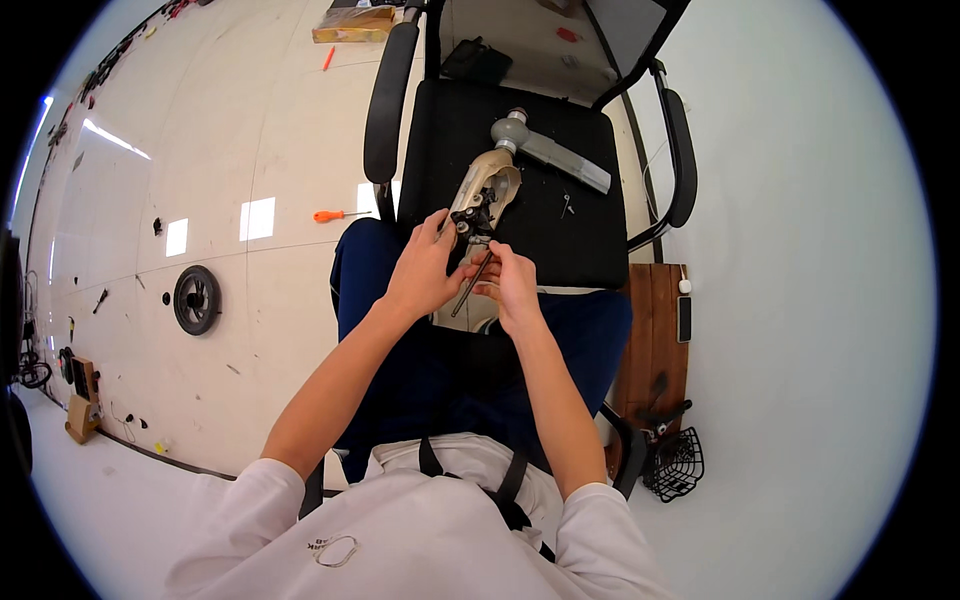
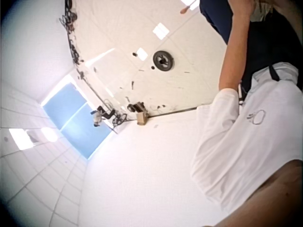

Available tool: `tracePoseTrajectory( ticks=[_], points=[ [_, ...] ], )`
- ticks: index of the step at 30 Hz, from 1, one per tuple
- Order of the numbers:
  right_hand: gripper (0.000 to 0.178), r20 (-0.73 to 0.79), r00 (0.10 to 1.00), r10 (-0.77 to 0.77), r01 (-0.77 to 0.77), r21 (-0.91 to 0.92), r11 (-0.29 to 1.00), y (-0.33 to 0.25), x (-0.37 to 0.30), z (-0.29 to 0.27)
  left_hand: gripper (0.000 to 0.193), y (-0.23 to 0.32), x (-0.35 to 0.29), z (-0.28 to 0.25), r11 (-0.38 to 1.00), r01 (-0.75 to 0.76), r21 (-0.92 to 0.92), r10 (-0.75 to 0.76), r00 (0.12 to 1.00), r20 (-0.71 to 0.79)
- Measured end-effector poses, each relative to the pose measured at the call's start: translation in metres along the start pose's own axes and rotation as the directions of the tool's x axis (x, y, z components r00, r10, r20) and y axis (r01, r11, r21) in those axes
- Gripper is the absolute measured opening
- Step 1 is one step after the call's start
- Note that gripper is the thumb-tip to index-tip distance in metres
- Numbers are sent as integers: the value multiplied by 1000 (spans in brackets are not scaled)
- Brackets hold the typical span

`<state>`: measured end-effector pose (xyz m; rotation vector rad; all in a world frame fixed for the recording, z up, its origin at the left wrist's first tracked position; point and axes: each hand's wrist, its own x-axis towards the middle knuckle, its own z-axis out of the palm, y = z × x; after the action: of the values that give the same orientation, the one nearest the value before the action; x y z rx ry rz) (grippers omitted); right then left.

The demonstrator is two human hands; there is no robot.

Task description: The person sits on a chair and assembles a small black mechanical component onto a larger beige metal bracket. They repeatedly insert, remove, and reposition the small part while holding the bracket on their lap.

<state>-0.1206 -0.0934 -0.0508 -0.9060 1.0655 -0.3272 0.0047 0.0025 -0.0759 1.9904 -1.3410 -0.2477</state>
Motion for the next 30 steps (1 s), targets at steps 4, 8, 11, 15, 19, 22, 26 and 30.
tracePoseTrajectory(
  ticks=[4,8,11,15,19,22,26,30],
  points=[
    [38,60,998,22,-11,-172,985,-12,8,-9,57,10,4,-22,999,-17,-31,22,988,153],
    [40,144,989,32,5,-245,970,-19,18,-8,58,8,3,-34,996,-76,-52,84,980,182],
    [40,137,991,7,58,-469,881,-21,23,-6,59,8,4,-33,993,-49,-107,66,985,160],
    [35,225,925,-306,330,-874,356,-23,31,-5,54,5,4,-29,988,-11,-154,35,987,154],
    [26,342,860,-378,390,-919,56,-57,5,4,45,1,4,-26,990,-14,-141,37,986,164],
    [25,586,695,-416,638,-770,-18,-94,-34,24,35,-2,9,-25,991,-32,-130,58,977,204],
    [23,844,507,-175,851,-523,-55,-98,-46,44,23,-5,7,-21,950,2,-311,30,995,98],
    [18,902,408,-140,890,-427,-158,-94,-23,54,25,-12,8,-14,967,25,-254,-15,999,42]
  ],
)
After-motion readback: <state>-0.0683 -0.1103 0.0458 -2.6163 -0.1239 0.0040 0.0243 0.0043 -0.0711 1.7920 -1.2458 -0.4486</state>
